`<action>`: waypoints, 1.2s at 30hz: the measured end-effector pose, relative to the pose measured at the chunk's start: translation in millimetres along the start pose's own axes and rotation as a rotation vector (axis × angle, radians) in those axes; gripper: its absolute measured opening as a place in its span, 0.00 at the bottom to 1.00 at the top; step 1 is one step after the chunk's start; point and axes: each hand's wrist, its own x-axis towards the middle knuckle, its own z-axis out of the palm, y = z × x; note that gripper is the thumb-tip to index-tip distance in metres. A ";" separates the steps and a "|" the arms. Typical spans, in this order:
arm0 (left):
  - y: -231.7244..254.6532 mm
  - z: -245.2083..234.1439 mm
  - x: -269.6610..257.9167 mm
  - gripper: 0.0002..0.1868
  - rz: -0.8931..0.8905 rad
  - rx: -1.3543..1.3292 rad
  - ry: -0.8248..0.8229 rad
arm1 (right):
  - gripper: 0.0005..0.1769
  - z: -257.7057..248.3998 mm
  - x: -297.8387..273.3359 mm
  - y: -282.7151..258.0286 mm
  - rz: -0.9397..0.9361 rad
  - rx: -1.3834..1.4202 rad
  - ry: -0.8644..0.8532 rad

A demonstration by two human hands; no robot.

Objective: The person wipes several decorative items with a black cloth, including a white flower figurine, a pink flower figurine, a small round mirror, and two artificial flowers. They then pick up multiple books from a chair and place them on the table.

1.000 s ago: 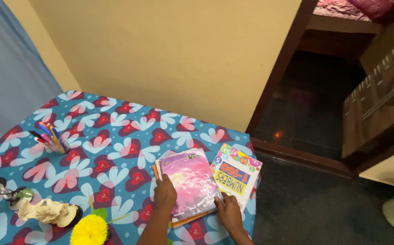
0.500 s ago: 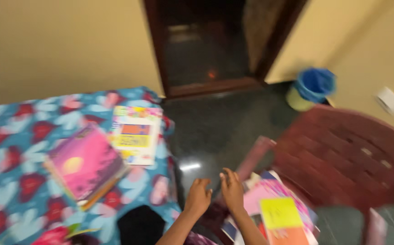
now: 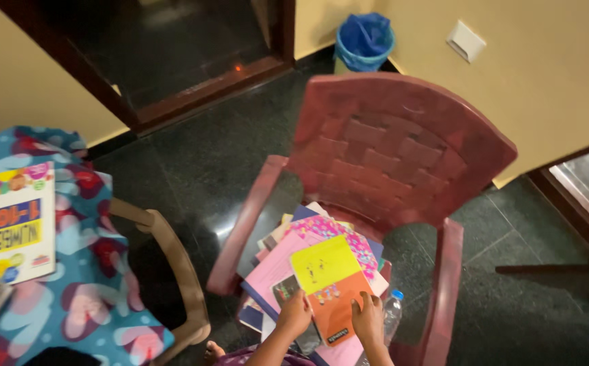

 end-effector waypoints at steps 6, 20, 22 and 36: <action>2.1 44.3 8.4 0.34 -0.205 -0.103 0.115 | 0.32 -6.6 24.9 46.8 0.116 -0.089 -0.098; 6.5 53.6 4.8 0.23 -0.340 -0.233 0.290 | 0.24 -11.4 27.7 67.8 0.147 -0.029 -0.144; 5.9 55.3 2.6 0.27 -0.350 -0.290 0.288 | 0.24 -13.5 25.7 68.1 0.040 0.074 -0.082; -22.5 42.8 -14.3 0.23 -0.272 -0.245 0.248 | 0.31 -41.5 -3.6 54.2 0.857 0.928 -0.712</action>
